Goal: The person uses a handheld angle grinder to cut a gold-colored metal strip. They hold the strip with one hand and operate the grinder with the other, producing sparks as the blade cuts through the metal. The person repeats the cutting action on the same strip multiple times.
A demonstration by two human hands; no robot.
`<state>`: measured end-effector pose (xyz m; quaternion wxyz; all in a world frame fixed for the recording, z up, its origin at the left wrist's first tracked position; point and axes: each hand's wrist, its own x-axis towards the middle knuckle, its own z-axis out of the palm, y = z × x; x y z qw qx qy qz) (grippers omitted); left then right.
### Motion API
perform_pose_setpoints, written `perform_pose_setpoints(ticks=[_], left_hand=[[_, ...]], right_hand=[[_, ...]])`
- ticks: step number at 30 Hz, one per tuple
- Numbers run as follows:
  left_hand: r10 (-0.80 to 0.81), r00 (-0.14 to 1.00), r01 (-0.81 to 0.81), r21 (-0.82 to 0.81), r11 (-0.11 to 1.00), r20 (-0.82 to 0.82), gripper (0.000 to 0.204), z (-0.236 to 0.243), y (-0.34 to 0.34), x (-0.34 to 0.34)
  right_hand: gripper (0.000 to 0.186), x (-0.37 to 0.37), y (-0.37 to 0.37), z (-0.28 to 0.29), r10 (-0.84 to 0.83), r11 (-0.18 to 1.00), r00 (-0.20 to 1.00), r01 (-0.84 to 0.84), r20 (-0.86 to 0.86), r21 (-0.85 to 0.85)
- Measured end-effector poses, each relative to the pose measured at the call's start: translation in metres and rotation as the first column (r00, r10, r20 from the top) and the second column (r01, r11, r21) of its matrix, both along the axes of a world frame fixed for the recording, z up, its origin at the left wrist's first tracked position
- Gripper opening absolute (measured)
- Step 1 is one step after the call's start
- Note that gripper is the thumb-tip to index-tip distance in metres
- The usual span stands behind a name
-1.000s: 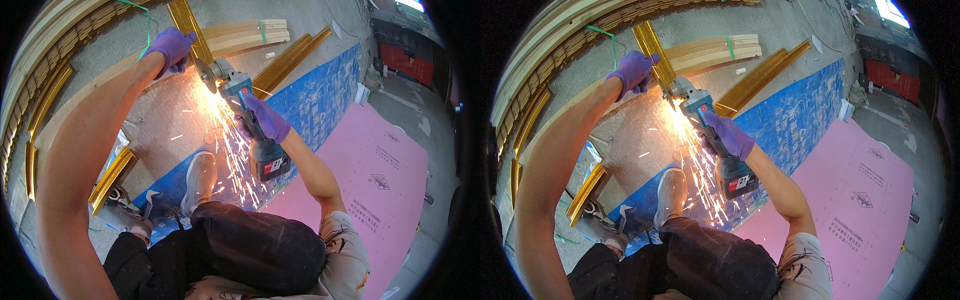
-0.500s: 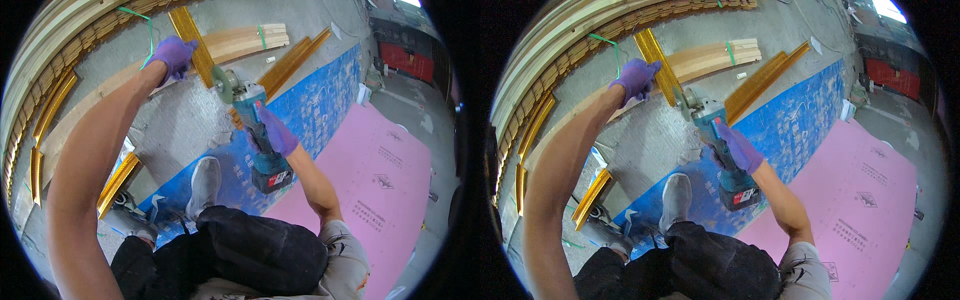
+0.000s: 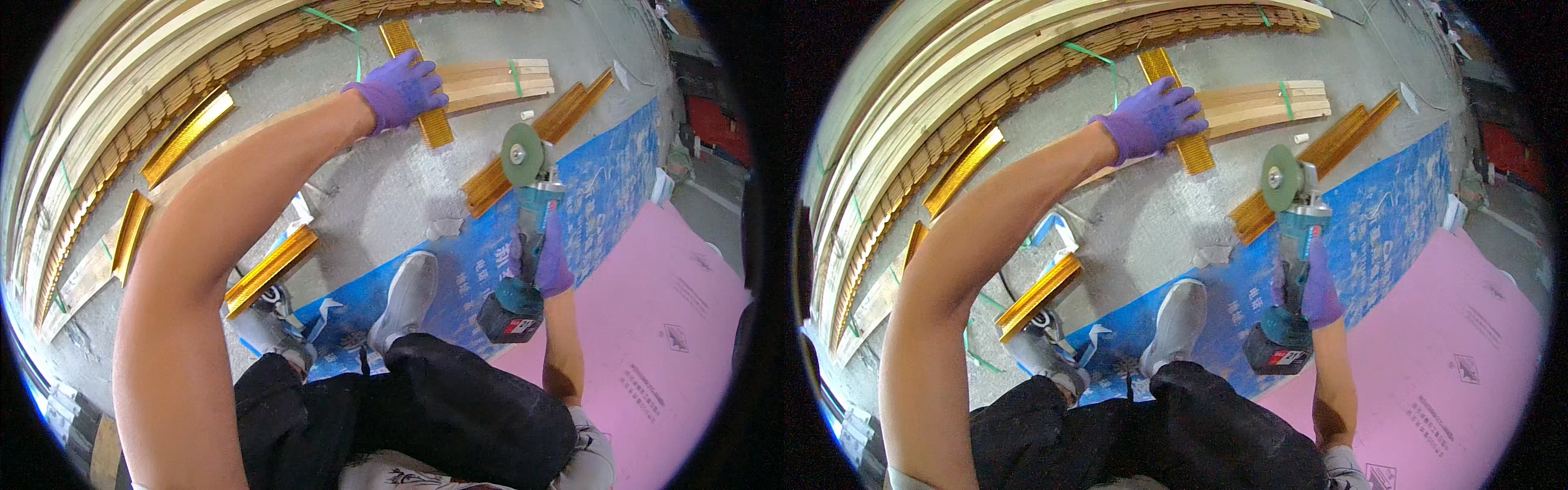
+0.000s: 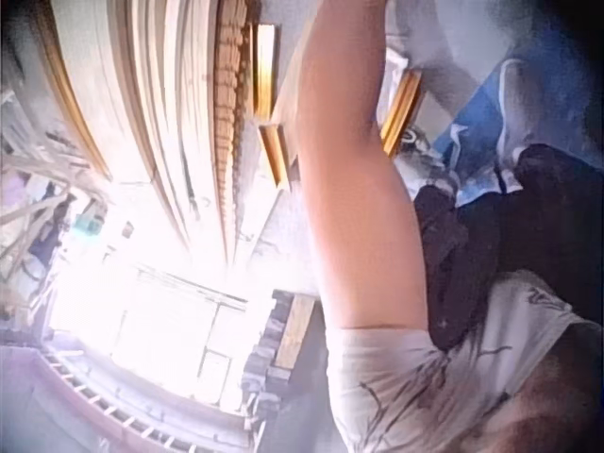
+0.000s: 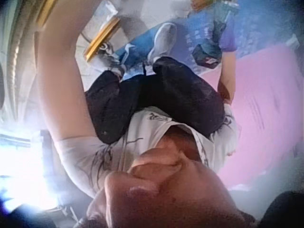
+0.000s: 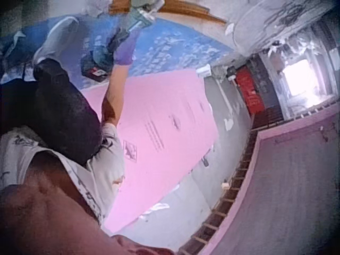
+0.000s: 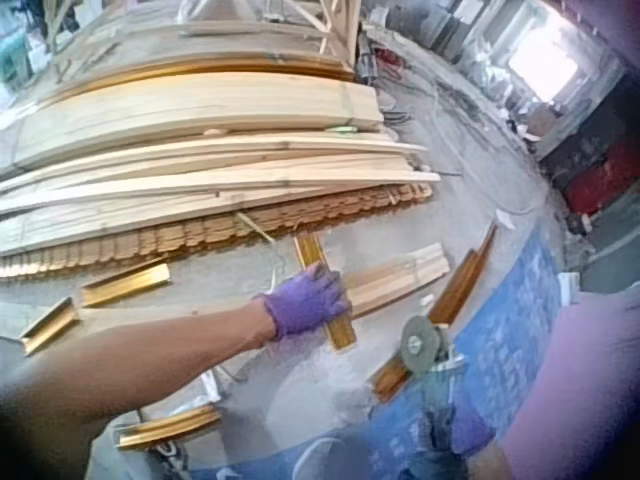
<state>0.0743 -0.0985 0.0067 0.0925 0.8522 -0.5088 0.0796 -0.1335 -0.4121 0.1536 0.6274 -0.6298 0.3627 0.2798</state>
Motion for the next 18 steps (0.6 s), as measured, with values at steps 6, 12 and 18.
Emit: perform_pose_setpoints(ticks=[6, 12, 18], left_hand=[[0.083, 0.995, -0.079, 0.082, 0.994, -0.048, 0.038, 0.018, 0.014, -0.043], [0.322, 0.816, -0.138, 0.379, 0.915, -0.480, 0.048, 0.058, 0.108, -0.163], [0.636, 0.479, -0.456, 0.448, 0.769, -0.605, 0.051, 0.075, 0.195, -0.201]], right_hand=[[0.074, -0.003, 0.019, 0.009, -0.005, 0.997, 0.996, 0.012, 0.084, -0.076], [0.074, -0.010, 0.016, 0.007, -0.023, 0.999, 0.999, 0.022, 0.043, 0.023], [0.076, -0.002, 0.035, 0.004, 0.055, 0.998, 0.995, -0.057, 0.088, 0.016]])
